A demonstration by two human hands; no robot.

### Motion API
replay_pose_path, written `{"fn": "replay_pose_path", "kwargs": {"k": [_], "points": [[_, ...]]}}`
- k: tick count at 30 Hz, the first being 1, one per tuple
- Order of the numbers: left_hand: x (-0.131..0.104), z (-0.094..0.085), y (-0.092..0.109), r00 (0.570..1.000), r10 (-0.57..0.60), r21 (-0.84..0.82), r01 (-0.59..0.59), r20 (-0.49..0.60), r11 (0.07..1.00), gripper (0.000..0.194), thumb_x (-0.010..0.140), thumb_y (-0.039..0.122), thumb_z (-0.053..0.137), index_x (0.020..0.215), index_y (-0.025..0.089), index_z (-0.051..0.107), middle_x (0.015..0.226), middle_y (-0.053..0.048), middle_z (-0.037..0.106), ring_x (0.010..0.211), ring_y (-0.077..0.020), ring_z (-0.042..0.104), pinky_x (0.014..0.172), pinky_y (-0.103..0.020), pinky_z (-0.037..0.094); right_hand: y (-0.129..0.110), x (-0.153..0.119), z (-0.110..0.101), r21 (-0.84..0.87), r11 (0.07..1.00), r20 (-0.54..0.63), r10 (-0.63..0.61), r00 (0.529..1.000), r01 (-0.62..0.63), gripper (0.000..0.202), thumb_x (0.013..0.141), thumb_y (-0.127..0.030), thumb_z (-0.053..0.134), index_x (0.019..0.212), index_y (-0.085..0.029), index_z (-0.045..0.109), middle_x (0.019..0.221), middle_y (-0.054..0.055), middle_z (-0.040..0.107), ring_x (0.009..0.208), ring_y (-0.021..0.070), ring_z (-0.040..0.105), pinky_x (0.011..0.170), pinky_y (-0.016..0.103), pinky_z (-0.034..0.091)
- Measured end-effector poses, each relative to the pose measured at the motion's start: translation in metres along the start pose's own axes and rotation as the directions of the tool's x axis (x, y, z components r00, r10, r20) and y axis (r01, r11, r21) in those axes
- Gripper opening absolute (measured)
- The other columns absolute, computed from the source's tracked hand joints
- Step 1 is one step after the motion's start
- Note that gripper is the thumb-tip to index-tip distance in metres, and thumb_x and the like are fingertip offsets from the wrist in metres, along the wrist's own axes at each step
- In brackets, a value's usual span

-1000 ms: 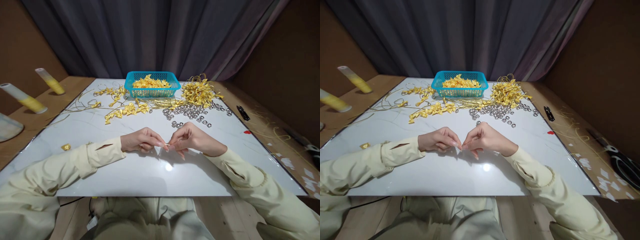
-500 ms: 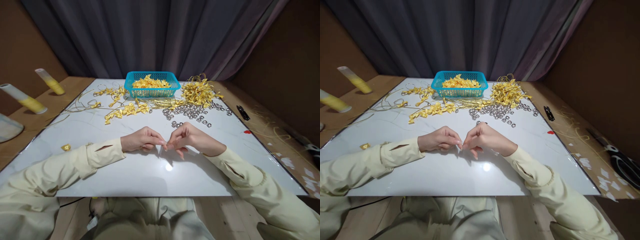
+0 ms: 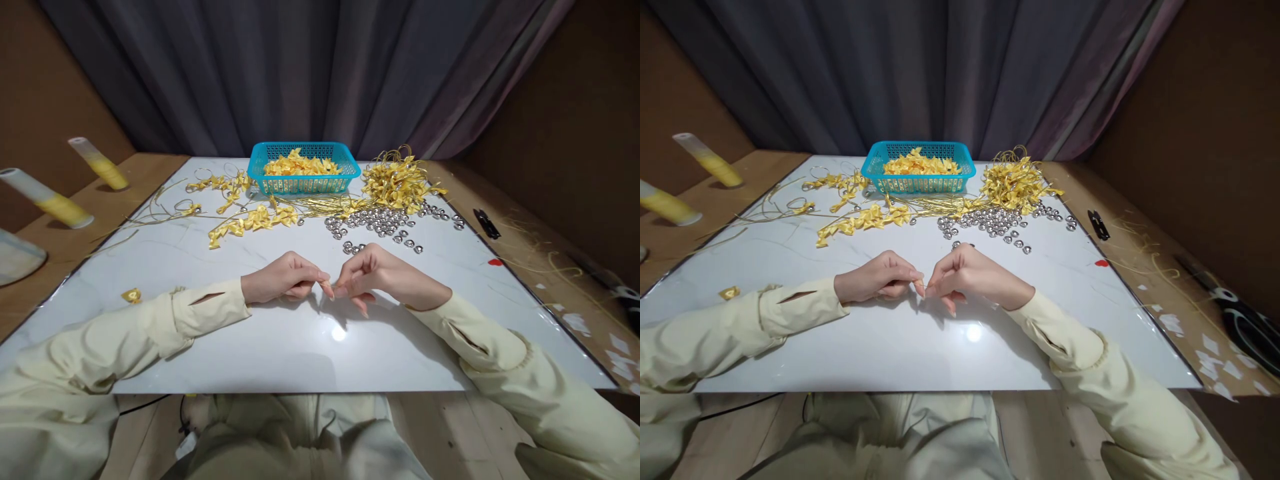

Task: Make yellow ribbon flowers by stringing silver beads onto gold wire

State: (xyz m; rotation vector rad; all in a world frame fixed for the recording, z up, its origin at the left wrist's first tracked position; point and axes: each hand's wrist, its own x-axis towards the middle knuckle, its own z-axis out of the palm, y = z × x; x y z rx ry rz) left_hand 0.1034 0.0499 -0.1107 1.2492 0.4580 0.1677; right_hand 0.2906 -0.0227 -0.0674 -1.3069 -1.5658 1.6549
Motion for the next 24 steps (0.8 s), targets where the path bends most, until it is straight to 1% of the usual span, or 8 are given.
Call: {"fn": "replay_pose_path", "kwargs": {"k": [3, 5, 7, 12, 15, 20, 24], "points": [[-0.0006, -0.0021, 0.0002, 0.998, 0.017, -0.025, -0.015, 0.056, 1.000, 0.027, 0.079, 0.030, 0.058, 0.074, 0.007, 0.071, 0.034, 0.009, 0.029, 0.032, -0.0032, 0.017, 0.034, -0.018, 0.014, 0.0001, 0.0000, -0.0010, 0.005, 1.000, 0.011, -0.004, 1.000, 0.004, 0.011, 0.069, -0.016, 0.063, 0.066, -0.010, 0.070, 0.042, 0.000, 0.057, 0.039, 0.0062, 0.040, 0.043, 0.021, 0.031], [-0.0011, -0.0035, 0.0008, 0.995, 0.032, -0.047, -0.027, 0.096, 0.999, 0.026, 0.079, 0.029, 0.058, 0.077, 0.007, 0.072, 0.035, 0.009, 0.028, 0.033, -0.0032, 0.017, 0.035, -0.018, 0.014, 0.0010, 0.0003, -0.0020, 0.006, 1.000, 0.017, -0.016, 1.000, 0.016, 0.011, 0.070, -0.016, 0.063, 0.067, -0.010, 0.071, 0.043, 0.000, 0.058, 0.040, 0.0061, 0.040, 0.043, 0.021, 0.031], [-0.0014, -0.0046, 0.0015, 0.993, 0.042, -0.065, -0.034, 0.114, 0.997, 0.024, 0.077, 0.027, 0.060, 0.079, 0.008, 0.072, 0.037, 0.009, 0.027, 0.034, -0.0030, 0.017, 0.036, -0.017, 0.014, 0.0020, 0.0005, -0.0029, 0.010, 1.000, 0.019, -0.029, 0.999, 0.029, 0.011, 0.070, -0.017, 0.063, 0.068, -0.010, 0.071, 0.044, 0.000, 0.058, 0.039, 0.0060, 0.040, 0.043, 0.020, 0.032], [-0.0022, -0.0059, 0.0027, 0.992, 0.024, -0.077, -0.015, 0.122, 0.997, 0.020, 0.075, 0.026, 0.064, 0.081, 0.008, 0.072, 0.039, 0.010, 0.025, 0.036, -0.0024, 0.016, 0.037, -0.017, 0.012, 0.0024, 0.0004, -0.0039, 0.024, 0.999, -0.001, -0.044, 0.999, 0.044, 0.011, 0.070, -0.020, 0.066, 0.068, -0.010, 0.070, 0.044, 0.000, 0.058, 0.039, 0.0056, 0.040, 0.043, 0.020, 0.031], [-0.0023, -0.0059, 0.0031, 0.994, 0.010, -0.066, -0.003, 0.108, 0.998, 0.019, 0.075, 0.026, 0.066, 0.082, 0.008, 0.072, 0.038, 0.010, 0.025, 0.036, -0.0022, 0.015, 0.037, -0.017, 0.011, 0.0019, 0.0004, -0.0038, 0.018, 0.999, -0.013, -0.048, 0.999, 0.048, 0.013, 0.069, -0.022, 0.068, 0.067, -0.010, 0.070, 0.043, 0.000, 0.058, 0.039, 0.0058, 0.040, 0.042, 0.020, 0.031], [-0.0027, -0.0051, 0.0037, 0.996, -0.001, -0.071, 0.008, 0.094, 0.997, 0.019, 0.075, 0.026, 0.067, 0.082, 0.009, 0.072, 0.037, 0.010, 0.025, 0.035, -0.0021, 0.016, 0.035, -0.016, 0.011, 0.0016, 0.0005, -0.0037, 0.016, 0.998, -0.028, -0.053, 0.998, 0.054, 0.009, 0.069, -0.018, 0.066, 0.065, -0.010, 0.070, 0.043, 0.000, 0.058, 0.038, 0.0056, 0.040, 0.042, 0.020, 0.031], [-0.0032, -0.0047, 0.0032, 0.996, 0.004, -0.064, 0.002, 0.094, 0.998, 0.018, 0.076, 0.026, 0.067, 0.081, 0.009, 0.072, 0.038, 0.010, 0.026, 0.035, -0.0019, 0.016, 0.035, -0.016, 0.011, 0.0020, 0.0004, -0.0037, 0.020, 0.999, -0.017, -0.040, 0.999, 0.041, 0.009, 0.069, -0.018, 0.066, 0.065, -0.010, 0.069, 0.043, 0.000, 0.058, 0.038, 0.0055, 0.040, 0.042, 0.020, 0.031]]}}
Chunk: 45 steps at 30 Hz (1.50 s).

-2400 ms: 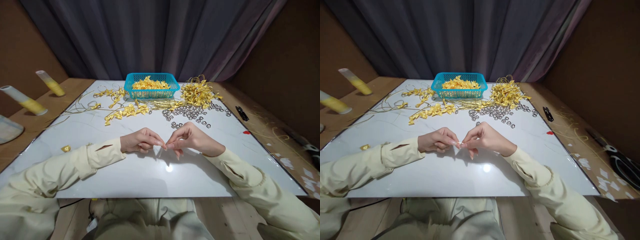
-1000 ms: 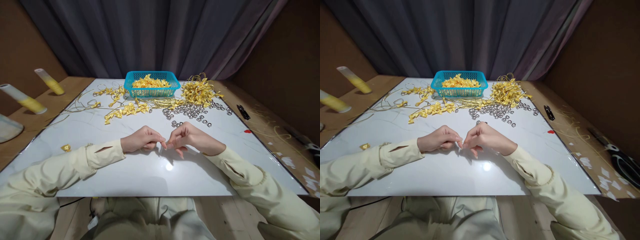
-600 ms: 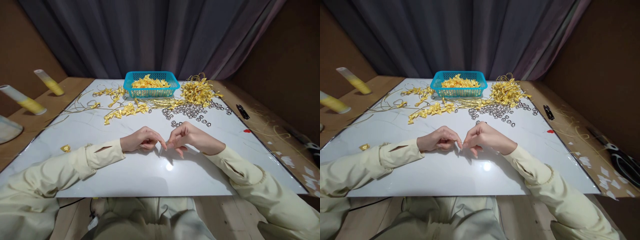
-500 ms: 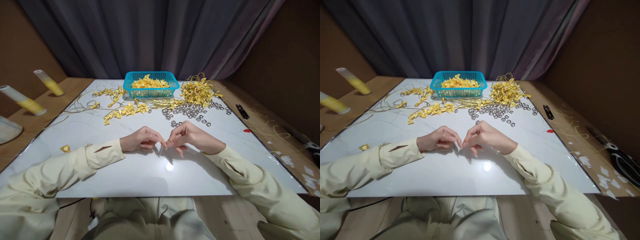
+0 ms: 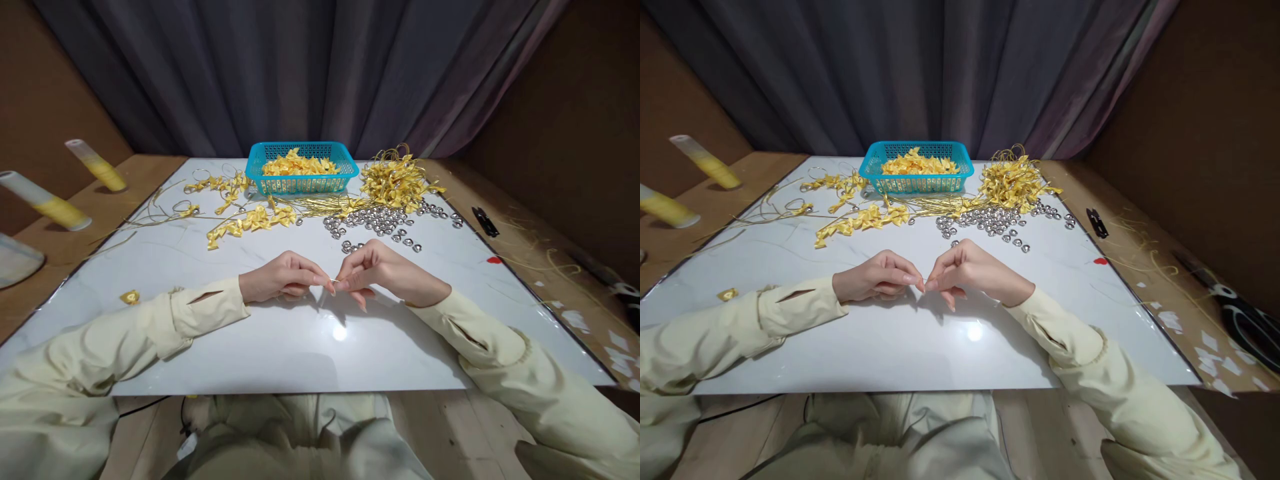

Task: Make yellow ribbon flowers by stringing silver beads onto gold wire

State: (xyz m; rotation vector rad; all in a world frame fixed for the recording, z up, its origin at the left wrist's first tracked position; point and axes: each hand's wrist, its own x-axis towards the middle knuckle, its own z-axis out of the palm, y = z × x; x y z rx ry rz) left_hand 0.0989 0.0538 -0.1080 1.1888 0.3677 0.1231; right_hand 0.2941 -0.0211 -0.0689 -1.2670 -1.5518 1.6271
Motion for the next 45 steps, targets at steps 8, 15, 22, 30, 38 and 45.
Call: {"fn": "replay_pose_path", "kwargs": {"k": [8, 15, 22, 30, 38, 45], "points": [[0.0016, -0.0016, -0.0016, 1.000, -0.013, 0.031, 0.013, 0.012, 0.999, 0.022, 0.074, 0.029, 0.069, 0.081, 0.008, 0.071, 0.039, 0.009, 0.029, 0.036, -0.0022, 0.017, 0.035, -0.017, 0.009, 0.0056, 0.0020, -0.0028, 0.017, 1.000, 0.072, -0.016, 0.997, 0.015, 0.012, 0.071, -0.022, 0.067, 0.069, -0.010, 0.070, 0.045, 0.000, 0.059, 0.039, 0.0055, 0.041, 0.042, 0.020, 0.031], [0.0011, -0.0013, -0.0012, 1.000, -0.002, 0.041, 0.001, 0.021, 0.999, 0.022, 0.075, 0.029, 0.068, 0.082, 0.008, 0.070, 0.040, 0.009, 0.028, 0.036, -0.0020, 0.017, 0.035, -0.016, 0.009, 0.0035, 0.0019, -0.0021, -0.004, 1.000, 0.051, 0.007, 0.999, -0.007, 0.014, 0.070, -0.024, 0.068, 0.067, -0.010, 0.070, 0.044, 0.000, 0.058, 0.038, 0.0052, 0.039, 0.042, 0.020, 0.030], [0.0007, 0.0001, 0.0000, 1.000, -0.012, 0.053, 0.011, 0.017, 0.999, 0.025, 0.075, 0.030, 0.068, 0.084, 0.007, 0.070, 0.040, 0.009, 0.027, 0.036, -0.0024, 0.016, 0.035, -0.017, 0.009, 0.0026, 0.0012, -0.0016, -0.036, 0.999, 0.030, 0.005, 1.000, -0.004, 0.014, 0.069, -0.025, 0.068, 0.067, -0.011, 0.071, 0.043, 0.000, 0.058, 0.038, 0.0054, 0.037, 0.042, 0.021, 0.029], [0.0014, -0.0028, -0.0031, 0.998, 0.012, 0.030, -0.014, 0.059, 0.999, 0.024, 0.078, 0.030, 0.061, 0.082, 0.008, 0.070, 0.040, 0.009, 0.024, 0.036, -0.0033, 0.015, 0.037, -0.018, 0.010, 0.0042, 0.0014, -0.0010, -0.023, 1.000, 0.047, 0.001, 0.999, 0.000, 0.011, 0.069, -0.018, 0.065, 0.066, -0.011, 0.072, 0.042, -0.001, 0.056, 0.038, 0.0056, 0.038, 0.042, 0.021, 0.028], [0.0011, 0.0002, -0.0041, 1.000, 0.010, 0.153, -0.011, 0.010, 0.988, 0.026, 0.079, 0.034, 0.065, 0.080, 0.008, 0.068, 0.039, 0.009, 0.028, 0.037, -0.0027, 0.018, 0.037, -0.018, 0.012, 0.0033, 0.0022, 0.0007, 0.006, 1.000, 0.069, 0.023, 0.997, -0.023, 0.012, 0.069, -0.014, 0.061, 0.069, -0.009, 0.072, 0.041, -0.001, 0.055, 0.038, 0.0056, 0.038, 0.042, 0.021, 0.028], [0.0000, 0.0068, -0.0006, 0.998, 0.026, 0.246, -0.013, -0.050, 0.969, 0.031, 0.083, 0.038, 0.058, 0.080, 0.008, 0.066, 0.037, 0.009, 0.031, 0.035, -0.0026, 0.019, 0.037, -0.017, 0.014, 0.0049, 0.0032, -0.0005, 0.013, 0.999, 0.069, 0.032, 0.997, -0.033, 0.012, 0.068, -0.011, 0.058, 0.068, -0.008, 0.070, 0.041, 0.000, 0.056, 0.037, 0.0054, 0.037, 0.042, 0.020, 0.027]]}}
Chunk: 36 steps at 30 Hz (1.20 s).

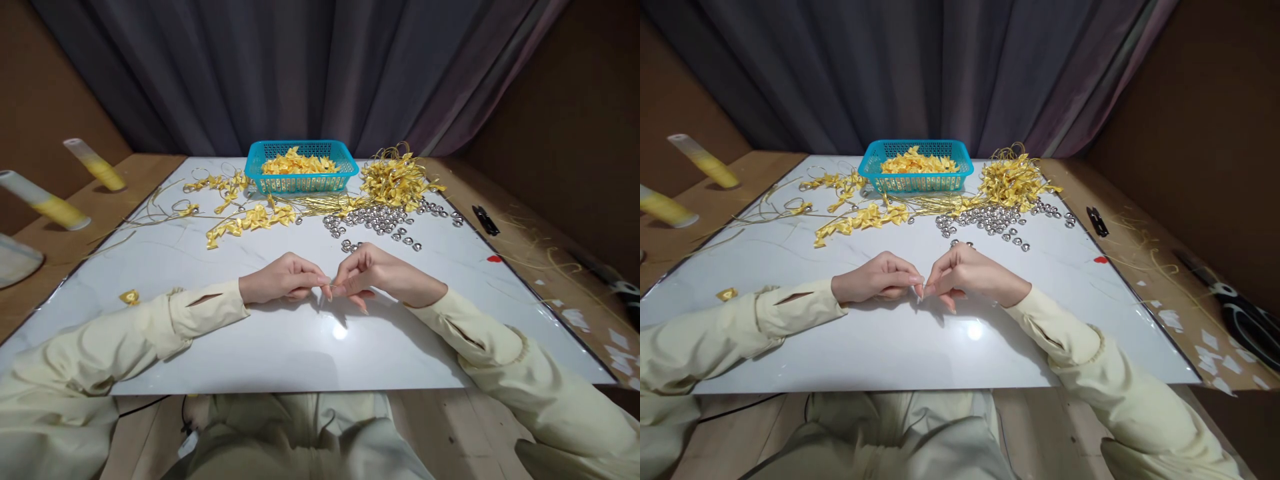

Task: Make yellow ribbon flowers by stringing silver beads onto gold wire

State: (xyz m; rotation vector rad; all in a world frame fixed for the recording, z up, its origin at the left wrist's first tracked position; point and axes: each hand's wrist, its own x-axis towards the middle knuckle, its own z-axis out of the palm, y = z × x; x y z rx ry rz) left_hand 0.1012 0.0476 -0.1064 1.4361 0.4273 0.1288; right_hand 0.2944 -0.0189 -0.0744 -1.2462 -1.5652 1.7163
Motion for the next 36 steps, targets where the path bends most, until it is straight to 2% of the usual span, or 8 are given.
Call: {"fn": "replay_pose_path", "kwargs": {"k": [7, 11, 17, 25, 30, 33, 36], "points": [[-0.002, 0.004, 0.001, 0.997, -0.003, 0.085, 0.010, -0.081, 0.996, 0.034, 0.082, 0.040, 0.058, 0.079, 0.007, 0.068, 0.036, 0.009, 0.034, 0.035, -0.0026, 0.020, 0.037, -0.018, 0.015, 0.001, 0.001, 0.000, -0.005, 1.000, 0.003, 0.002, 1.000, -0.002, 0.012, 0.068, -0.012, 0.058, 0.068, -0.008, 0.070, 0.041, 0.000, 0.056, 0.037, 0.0054, 0.037, 0.042, 0.020, 0.027], [-0.002, 0.004, 0.000, 0.995, 0.019, 0.122, -0.007, -0.094, 0.992, 0.033, 0.083, 0.038, 0.056, 0.078, 0.007, 0.068, 0.037, 0.009, 0.033, 0.036, -0.0026, 0.020, 0.038, -0.018, 0.015, 0.000, 0.002, 0.001, -0.011, 1.000, 0.000, 0.008, 1.000, -0.008, 0.012, 0.068, -0.014, 0.059, 0.067, -0.007, 0.069, 0.040, 0.000, 0.055, 0.037, 0.0054, 0.036, 0.042, 0.021, 0.026], [-0.002, 0.005, -0.003, 0.990, 0.079, 0.271, -0.045, -0.114, 0.962, 0.036, 0.083, 0.039, 0.054, 0.079, 0.006, 0.069, 0.040, 0.007, 0.035, 0.038, -0.0032, 0.023, 0.038, -0.018, 0.018, 0.000, 0.001, 0.002, -0.007, 1.000, 0.025, 0.027, 0.999, -0.027, 0.013, 0.068, -0.018, 0.063, 0.066, -0.006, 0.069, 0.039, -0.001, 0.053, 0.037, 0.0053, 0.035, 0.042, 0.021, 0.026], [-0.001, 0.005, -0.006, 0.985, 0.129, 0.307, -0.088, -0.114, 0.948, 0.034, 0.085, 0.035, 0.053, 0.079, 0.006, 0.069, 0.040, 0.007, 0.036, 0.038, -0.0029, 0.024, 0.038, -0.017, 0.018, 0.002, 0.002, 0.002, 0.002, 0.999, 0.027, 0.032, 0.999, -0.032, 0.012, 0.067, -0.018, 0.064, 0.065, -0.007, 0.069, 0.038, -0.001, 0.053, 0.037, 0.0051, 0.035, 0.042, 0.020, 0.026], [-0.002, 0.002, -0.005, 0.991, 0.130, 0.217, -0.118, -0.041, 0.969, 0.035, 0.086, 0.036, 0.051, 0.079, 0.006, 0.069, 0.037, 0.007, 0.038, 0.035, -0.0037, 0.028, 0.038, -0.017, 0.023, -0.001, 0.002, 0.002, 0.017, 0.999, 0.031, 0.040, 0.999, -0.040, 0.011, 0.067, -0.016, 0.063, 0.063, -0.007, 0.068, 0.037, -0.001, 0.052, 0.037, 0.0050, 0.035, 0.041, 0.021, 0.025], [-0.003, -0.001, -0.002, 0.989, 0.145, 0.163, -0.149, 0.036, 0.975, 0.034, 0.085, 0.035, 0.050, 0.082, 0.007, 0.069, 0.041, 0.004, 0.046, 0.037, -0.0057, 0.038, 0.042, -0.019, 0.031, 0.000, 0.002, 0.001, 0.028, 0.999, 0.047, 0.045, 0.998, -0.047, 0.010, 0.067, -0.015, 0.064, 0.063, -0.007, 0.068, 0.037, -0.002, 0.052, 0.036, 0.0046, 0.035, 0.041, 0.020, 0.025], [-0.001, -0.005, 0.002, 0.982, 0.153, 0.205, -0.174, 0.113, 0.963, 0.031, 0.084, 0.032, 0.053, 0.085, 0.007, 0.070, 0.048, 0.001, 0.054, 0.044, -0.0079, 0.048, 0.048, -0.020, 0.037, 0.002, 0.004, -0.001, 0.060, 0.996, 0.090, 0.054, 0.994, -0.060, 0.010, 0.067, -0.014, 0.064, 0.064, -0.006, 0.068, 0.037, -0.001, 0.053, 0.034, 0.0038, 0.034, 0.039, 0.020, 0.023]]}}
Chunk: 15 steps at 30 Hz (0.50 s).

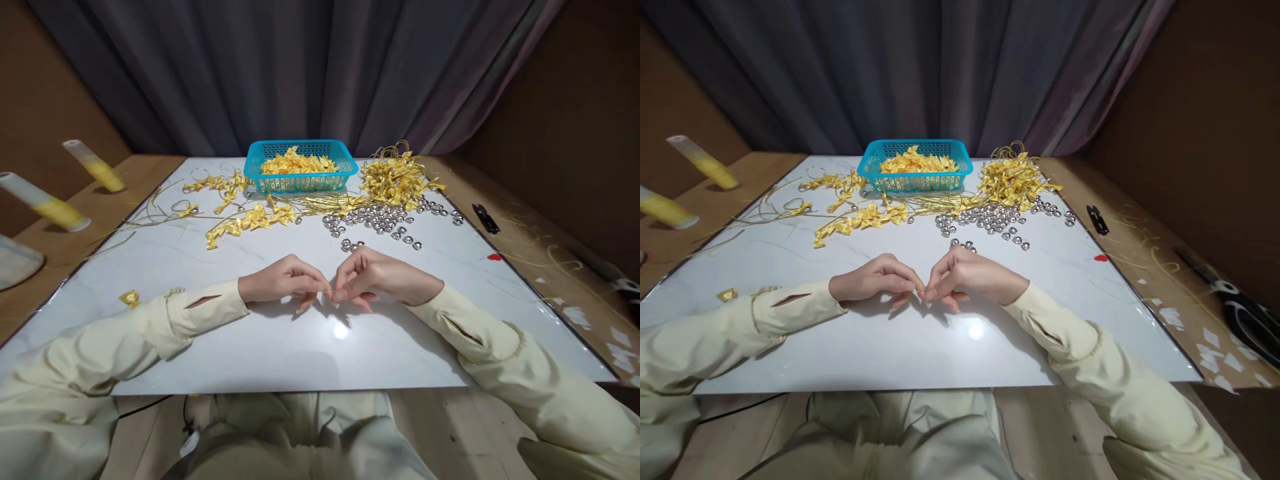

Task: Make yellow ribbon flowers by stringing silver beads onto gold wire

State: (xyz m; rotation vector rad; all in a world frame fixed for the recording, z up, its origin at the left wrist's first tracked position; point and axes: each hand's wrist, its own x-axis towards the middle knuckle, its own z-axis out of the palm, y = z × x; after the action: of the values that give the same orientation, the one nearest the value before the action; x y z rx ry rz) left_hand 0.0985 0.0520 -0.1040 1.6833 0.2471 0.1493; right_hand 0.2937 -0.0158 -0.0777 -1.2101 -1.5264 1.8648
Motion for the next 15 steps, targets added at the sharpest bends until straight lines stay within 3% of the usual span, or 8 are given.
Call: {"fn": "replay_pose_path", "kwargs": {"k": [7, 15], "points": [[0.003, -0.007, 0.004, 0.992, 0.068, 0.236, -0.091, 0.107, 0.967, 0.025, 0.086, 0.026, 0.053, 0.088, 0.007, 0.069, 0.065, -0.007, 0.063, 0.055, -0.0105, 0.057, 0.053, -0.018, 0.042, 0.002, 0.003, 0.000, 0.032, 0.999, 0.076, 0.016, 0.997, -0.019, 0.008, 0.066, -0.013, 0.063, 0.063, -0.006, 0.066, 0.037, -0.002, 0.053, 0.032, 0.0028, 0.033, 0.036, 0.018, 0.021], [0.004, -0.007, 0.011, 0.989, 0.109, 0.278, -0.134, 0.104, 0.951, 0.018, 0.084, 0.022, 0.057, 0.082, 0.008, 0.069, 0.075, -0.008, 0.065, 0.057, -0.0090, 0.059, 0.056, -0.017, 0.045, 0.006, 0.006, 0.000, 0.056, 0.998, 0.105, 0.030, 0.994, -0.036, 0.008, 0.065, -0.014, 0.066, 0.062, -0.007, 0.066, 0.037, -0.002, 0.054, 0.031, 0.0031, 0.035, 0.034, 0.018, 0.020]]}}
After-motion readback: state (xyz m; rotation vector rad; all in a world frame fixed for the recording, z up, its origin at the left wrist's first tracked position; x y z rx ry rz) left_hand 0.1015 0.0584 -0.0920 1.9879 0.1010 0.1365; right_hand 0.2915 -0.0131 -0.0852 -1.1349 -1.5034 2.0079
